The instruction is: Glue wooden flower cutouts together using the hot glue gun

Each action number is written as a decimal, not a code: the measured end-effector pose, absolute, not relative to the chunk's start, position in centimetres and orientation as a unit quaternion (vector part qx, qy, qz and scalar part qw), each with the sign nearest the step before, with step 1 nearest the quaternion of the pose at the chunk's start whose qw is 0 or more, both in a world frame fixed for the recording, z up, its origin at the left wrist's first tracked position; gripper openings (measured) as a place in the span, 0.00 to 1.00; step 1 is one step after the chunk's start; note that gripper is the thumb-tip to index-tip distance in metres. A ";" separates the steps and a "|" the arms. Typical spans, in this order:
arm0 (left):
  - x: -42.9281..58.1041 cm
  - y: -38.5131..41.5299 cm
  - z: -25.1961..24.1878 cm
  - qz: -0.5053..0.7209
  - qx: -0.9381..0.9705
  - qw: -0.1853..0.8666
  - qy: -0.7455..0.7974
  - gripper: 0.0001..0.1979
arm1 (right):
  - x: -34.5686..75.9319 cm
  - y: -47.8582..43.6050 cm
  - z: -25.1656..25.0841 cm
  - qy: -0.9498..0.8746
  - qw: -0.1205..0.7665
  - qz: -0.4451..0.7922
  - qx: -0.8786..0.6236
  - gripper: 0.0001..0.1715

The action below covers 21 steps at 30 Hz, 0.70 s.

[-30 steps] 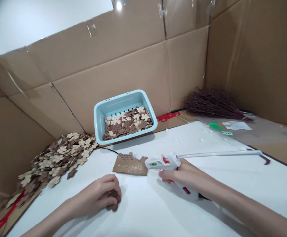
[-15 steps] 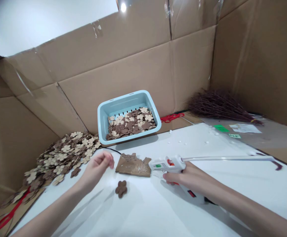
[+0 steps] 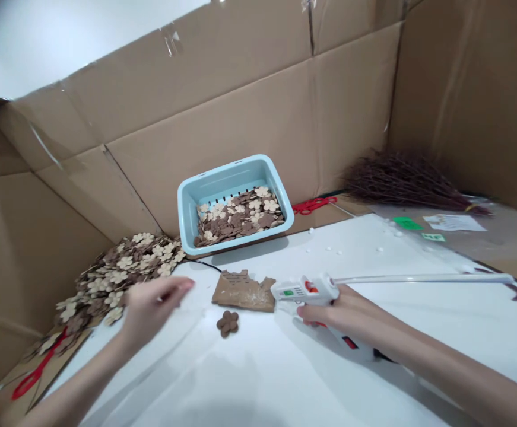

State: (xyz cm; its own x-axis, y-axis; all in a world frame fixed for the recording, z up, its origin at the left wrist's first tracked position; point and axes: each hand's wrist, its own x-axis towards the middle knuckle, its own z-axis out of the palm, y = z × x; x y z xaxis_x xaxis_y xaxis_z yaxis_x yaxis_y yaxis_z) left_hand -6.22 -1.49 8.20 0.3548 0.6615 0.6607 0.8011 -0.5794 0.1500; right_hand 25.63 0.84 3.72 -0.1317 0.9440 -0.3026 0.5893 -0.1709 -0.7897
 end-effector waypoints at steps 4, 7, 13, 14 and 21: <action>-4.1 -2.0 4.7 -0.163 -0.854 -0.108 -0.482 0.16 | 25.5 0.8 3.7 -0.625 0.202 0.426 -0.622 0.10; -3.8 -2.1 3.8 -0.135 -0.840 -0.182 -0.493 0.20 | 25.5 0.7 3.8 -0.623 0.202 0.426 -0.625 0.10; -4.0 -2.6 4.0 -0.152 -0.822 -0.244 -0.492 0.19 | 25.5 0.6 3.8 -0.615 0.202 0.434 -0.627 0.10; -3.7 -2.7 3.9 -0.162 -0.819 -0.250 -0.490 0.17 | 25.5 0.6 3.8 -0.614 0.199 0.435 -0.628 0.10; -1.8 -2.8 2.9 -0.251 -0.778 -0.244 -0.521 0.03 | 25.3 0.5 4.0 -0.604 0.194 0.446 -0.631 0.10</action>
State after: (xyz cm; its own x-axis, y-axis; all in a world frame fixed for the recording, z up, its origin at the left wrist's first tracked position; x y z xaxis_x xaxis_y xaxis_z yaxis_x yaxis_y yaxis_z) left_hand -1.80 -2.78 2.91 0.3312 0.9338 0.1354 0.6889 -0.3374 0.6416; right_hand 25.35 0.52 4.02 -0.1272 0.9357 -0.3292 0.5895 -0.1956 -0.7837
